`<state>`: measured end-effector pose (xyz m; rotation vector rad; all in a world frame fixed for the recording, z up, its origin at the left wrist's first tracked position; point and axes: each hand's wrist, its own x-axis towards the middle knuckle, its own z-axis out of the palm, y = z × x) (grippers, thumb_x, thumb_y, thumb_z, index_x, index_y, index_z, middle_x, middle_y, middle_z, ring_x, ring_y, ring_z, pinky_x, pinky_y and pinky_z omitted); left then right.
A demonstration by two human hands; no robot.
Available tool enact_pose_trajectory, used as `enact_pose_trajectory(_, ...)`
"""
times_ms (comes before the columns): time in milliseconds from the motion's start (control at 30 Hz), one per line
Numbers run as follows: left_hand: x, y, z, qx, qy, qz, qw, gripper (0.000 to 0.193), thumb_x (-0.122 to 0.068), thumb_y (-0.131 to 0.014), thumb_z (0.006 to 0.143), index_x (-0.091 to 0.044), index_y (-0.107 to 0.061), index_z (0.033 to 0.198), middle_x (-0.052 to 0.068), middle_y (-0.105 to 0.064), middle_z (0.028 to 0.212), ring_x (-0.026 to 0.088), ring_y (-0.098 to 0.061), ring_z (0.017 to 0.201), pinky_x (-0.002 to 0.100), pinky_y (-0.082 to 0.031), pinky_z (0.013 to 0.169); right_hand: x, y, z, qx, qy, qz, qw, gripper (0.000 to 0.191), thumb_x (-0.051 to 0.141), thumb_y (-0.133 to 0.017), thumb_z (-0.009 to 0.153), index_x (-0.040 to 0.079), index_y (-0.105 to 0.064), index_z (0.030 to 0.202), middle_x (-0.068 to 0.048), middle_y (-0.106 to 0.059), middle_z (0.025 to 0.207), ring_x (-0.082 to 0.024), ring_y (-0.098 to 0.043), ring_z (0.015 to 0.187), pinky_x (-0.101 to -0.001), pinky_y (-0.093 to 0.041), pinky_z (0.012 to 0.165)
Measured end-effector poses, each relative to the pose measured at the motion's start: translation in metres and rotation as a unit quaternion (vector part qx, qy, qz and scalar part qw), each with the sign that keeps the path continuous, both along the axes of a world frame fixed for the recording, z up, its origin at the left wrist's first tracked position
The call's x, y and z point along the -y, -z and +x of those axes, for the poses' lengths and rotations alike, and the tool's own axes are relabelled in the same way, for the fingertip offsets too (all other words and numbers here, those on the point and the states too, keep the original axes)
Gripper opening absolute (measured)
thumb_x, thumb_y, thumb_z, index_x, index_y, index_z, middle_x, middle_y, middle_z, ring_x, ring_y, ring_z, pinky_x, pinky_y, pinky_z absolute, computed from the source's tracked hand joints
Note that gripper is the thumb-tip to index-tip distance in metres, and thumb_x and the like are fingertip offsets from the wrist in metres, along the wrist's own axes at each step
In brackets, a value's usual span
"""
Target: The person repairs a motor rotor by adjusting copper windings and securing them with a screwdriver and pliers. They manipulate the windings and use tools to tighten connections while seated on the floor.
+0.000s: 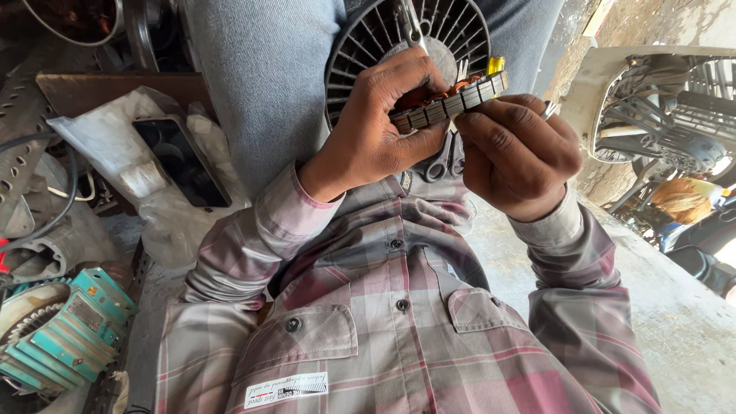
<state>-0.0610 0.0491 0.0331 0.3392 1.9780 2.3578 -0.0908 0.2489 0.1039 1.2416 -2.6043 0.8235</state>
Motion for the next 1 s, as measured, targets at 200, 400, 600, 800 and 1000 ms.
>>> enact_pose_trajectory(200, 0.005, 0.001, 0.002, -0.022, 0.003, -0.019, 1.000, 0.021, -0.005, -0.077, 0.098, -0.001, -0.062, 0.112, 0.003, -0.053, 0.095, 0.008, -0.058, 0.081, 0.024, -0.048, 0.070, 0.004, -0.012, -0.004, -0.014, -0.031, 0.039, 0.999, 0.013, -0.007, -0.080, 0.094, -0.003, -0.077, 0.106, -0.013, -0.073, 0.094, -0.024, -0.073, 0.083, -0.0320, -0.055, 0.065)
enact_pose_trajectory(400, -0.001, 0.005, 0.001, -0.044, -0.002, -0.048, 0.998, 0.028, -0.025, -0.070, 0.102, -0.002, -0.060, 0.114, 0.007, -0.056, 0.101, 0.016, -0.061, 0.088, 0.031, -0.052, 0.079, 0.016, -0.001, -0.023, -0.009, -0.008, -0.066, 0.998, 0.014, -0.002, -0.086, 0.075, 0.000, -0.075, 0.084, -0.009, -0.068, 0.074, -0.021, -0.064, 0.065, -0.0312, -0.041, 0.059)
enact_pose_trajectory(600, -0.005, 0.004, 0.000, -0.014, -0.034, -0.067, 0.997, 0.036, -0.037, -0.063, 0.106, -0.001, -0.058, 0.111, 0.011, -0.058, 0.102, 0.021, -0.061, 0.085, 0.034, -0.050, 0.076, 0.016, 0.031, -0.022, 0.249, 0.136, -0.320, 0.904, 0.023, 0.016, -0.082, 0.075, 0.004, -0.063, 0.075, -0.012, -0.064, 0.098, -0.024, -0.063, 0.097, -0.0404, -0.053, 0.104)
enact_pose_trajectory(800, -0.009, 0.006, -0.004, -0.204, -0.158, -0.276, 0.926, 0.031, -0.027, -0.055, 0.108, 0.001, -0.067, 0.101, 0.007, -0.059, 0.094, 0.021, -0.061, 0.083, 0.036, -0.047, 0.071, -0.023, 0.068, -0.018, 0.287, 0.018, -0.383, 0.878, 0.026, 0.015, -0.080, 0.075, 0.006, -0.056, 0.074, -0.017, -0.063, 0.100, -0.030, -0.067, 0.103, -0.0450, -0.054, 0.102)
enact_pose_trajectory(1000, -0.013, 0.006, -0.004, -0.173, -0.173, -0.248, 0.937, 0.016, -0.013, -0.061, 0.107, -0.004, -0.068, 0.095, 0.001, -0.053, 0.088, 0.015, -0.061, 0.078, 0.032, -0.039, 0.067, -0.013, 0.053, 0.003, 0.291, 0.144, -0.377, 0.868, 0.031, 0.004, -0.080, 0.071, 0.014, -0.051, 0.076, -0.008, -0.060, 0.099, -0.022, -0.066, 0.101, -0.0420, -0.056, 0.100)
